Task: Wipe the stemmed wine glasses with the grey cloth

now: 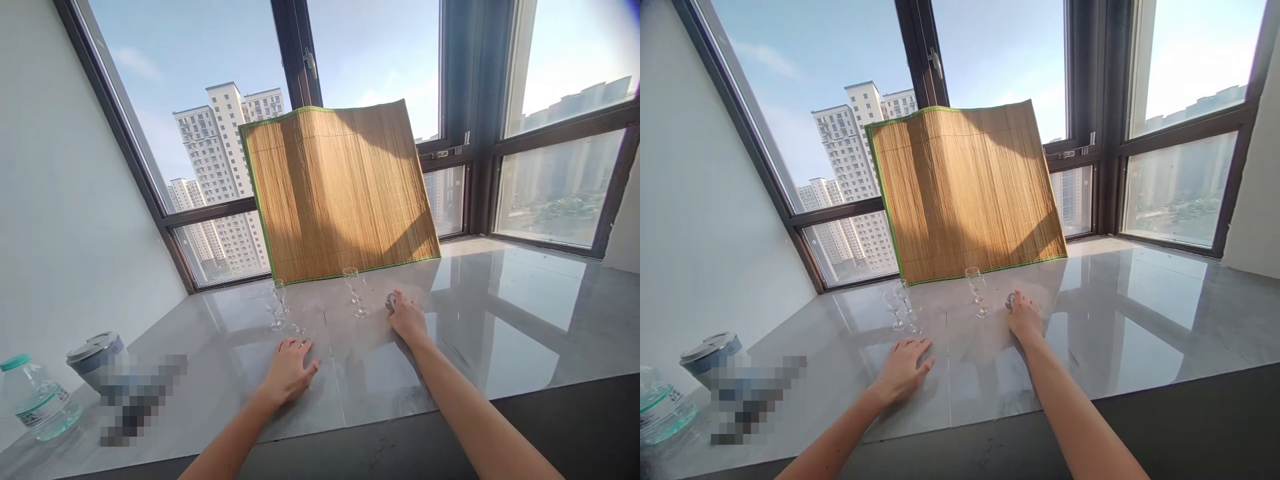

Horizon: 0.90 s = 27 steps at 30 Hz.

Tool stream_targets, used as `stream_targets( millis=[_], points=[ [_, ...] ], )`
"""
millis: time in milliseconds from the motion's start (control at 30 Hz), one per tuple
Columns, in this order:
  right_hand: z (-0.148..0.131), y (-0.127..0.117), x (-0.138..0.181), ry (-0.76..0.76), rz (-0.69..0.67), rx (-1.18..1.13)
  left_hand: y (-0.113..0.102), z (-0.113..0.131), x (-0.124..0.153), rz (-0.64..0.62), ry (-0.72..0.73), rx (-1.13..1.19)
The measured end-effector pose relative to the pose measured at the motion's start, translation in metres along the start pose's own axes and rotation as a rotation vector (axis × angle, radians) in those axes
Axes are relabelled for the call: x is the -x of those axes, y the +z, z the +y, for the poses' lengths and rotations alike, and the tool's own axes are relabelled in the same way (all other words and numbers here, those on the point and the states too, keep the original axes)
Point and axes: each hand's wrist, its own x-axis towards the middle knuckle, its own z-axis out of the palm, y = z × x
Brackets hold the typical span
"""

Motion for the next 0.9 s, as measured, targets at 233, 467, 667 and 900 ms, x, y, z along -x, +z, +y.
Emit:
stream_targets(
  millis=[233, 467, 667, 900],
  points=[
    [-0.002, -0.002, 0.002, 0.007, -0.011, 0.000, -0.008, -0.061, 0.006, -0.096, -0.269, -0.012],
    [-0.002, -0.001, 0.001, 0.009, -0.005, -0.008, -0.020, -0.032, 0.032, 0.000, -0.280, -0.053],
    [-0.002, -0.004, 0.001, 0.012, -0.021, 0.000, 0.004, 0.061, -0.030, -0.060, 0.169, 0.139],
    [-0.003, -0.003, 0.001, 0.000, 0.019, -0.007, 0.029, 0.115, -0.129, -0.203, 0.174, 0.138]
  ],
)
